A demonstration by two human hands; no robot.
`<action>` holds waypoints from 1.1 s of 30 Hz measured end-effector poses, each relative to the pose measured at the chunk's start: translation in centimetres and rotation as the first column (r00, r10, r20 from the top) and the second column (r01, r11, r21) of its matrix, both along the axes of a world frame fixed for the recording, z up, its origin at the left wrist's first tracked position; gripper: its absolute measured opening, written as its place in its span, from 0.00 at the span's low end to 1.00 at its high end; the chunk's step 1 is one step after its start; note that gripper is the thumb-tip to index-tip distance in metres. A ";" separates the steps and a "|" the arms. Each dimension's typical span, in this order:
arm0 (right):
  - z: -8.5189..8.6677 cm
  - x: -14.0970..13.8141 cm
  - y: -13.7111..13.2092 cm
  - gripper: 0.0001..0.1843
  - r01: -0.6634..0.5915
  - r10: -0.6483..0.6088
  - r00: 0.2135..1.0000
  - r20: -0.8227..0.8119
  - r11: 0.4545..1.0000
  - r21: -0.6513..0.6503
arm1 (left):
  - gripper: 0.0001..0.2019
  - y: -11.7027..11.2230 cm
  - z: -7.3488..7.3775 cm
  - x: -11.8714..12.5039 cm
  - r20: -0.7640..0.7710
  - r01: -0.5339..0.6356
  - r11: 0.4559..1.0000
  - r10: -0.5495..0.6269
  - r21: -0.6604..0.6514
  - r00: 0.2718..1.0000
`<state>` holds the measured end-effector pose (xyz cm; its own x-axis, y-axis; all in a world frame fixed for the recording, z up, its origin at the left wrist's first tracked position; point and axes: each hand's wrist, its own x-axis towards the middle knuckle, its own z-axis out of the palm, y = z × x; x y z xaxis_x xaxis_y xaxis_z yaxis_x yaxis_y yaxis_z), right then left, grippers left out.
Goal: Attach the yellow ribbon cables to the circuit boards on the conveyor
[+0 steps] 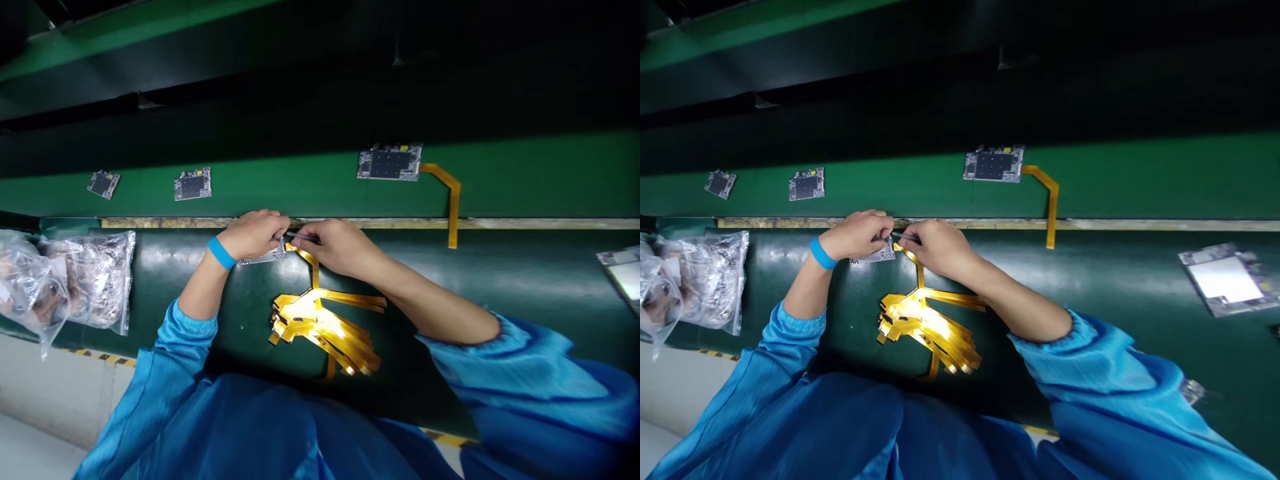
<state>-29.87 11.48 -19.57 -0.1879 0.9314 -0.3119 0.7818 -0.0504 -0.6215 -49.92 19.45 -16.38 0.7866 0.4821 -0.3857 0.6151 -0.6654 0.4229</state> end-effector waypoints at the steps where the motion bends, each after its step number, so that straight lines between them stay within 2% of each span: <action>1: 0.0 0.0 0.0 0.14 -0.005 0.005 1.000 -0.006 1.000 0.000 | 0.07 0.0 -0.1 0.0 0.004 -0.006 1.000 0.006 0.004 1.000; 8: 0.7 0.0 0.2 0.14 -0.041 0.042 0.999 0.026 0.999 -0.015 | 0.07 -0.2 0.1 0.3 -0.028 -0.013 1.000 0.013 0.026 1.000; 17: 1.1 -0.4 0.4 0.14 -0.082 0.084 0.984 0.160 0.996 -0.024 | 0.08 -0.3 0.0 0.5 -0.002 -0.021 0.999 0.021 0.029 1.000; 23: 0.9 -0.4 0.1 0.15 -0.079 0.074 0.982 0.175 0.997 0.023 | 0.08 -0.4 0.2 0.7 -0.023 -0.010 0.999 0.011 0.048 1.000; 33: 1.8 -1.3 -0.2 0.16 -0.080 0.079 0.968 0.238 0.997 -0.005 | 0.08 -0.6 0.9 1.0 -0.066 -0.024 0.998 0.028 0.053 0.997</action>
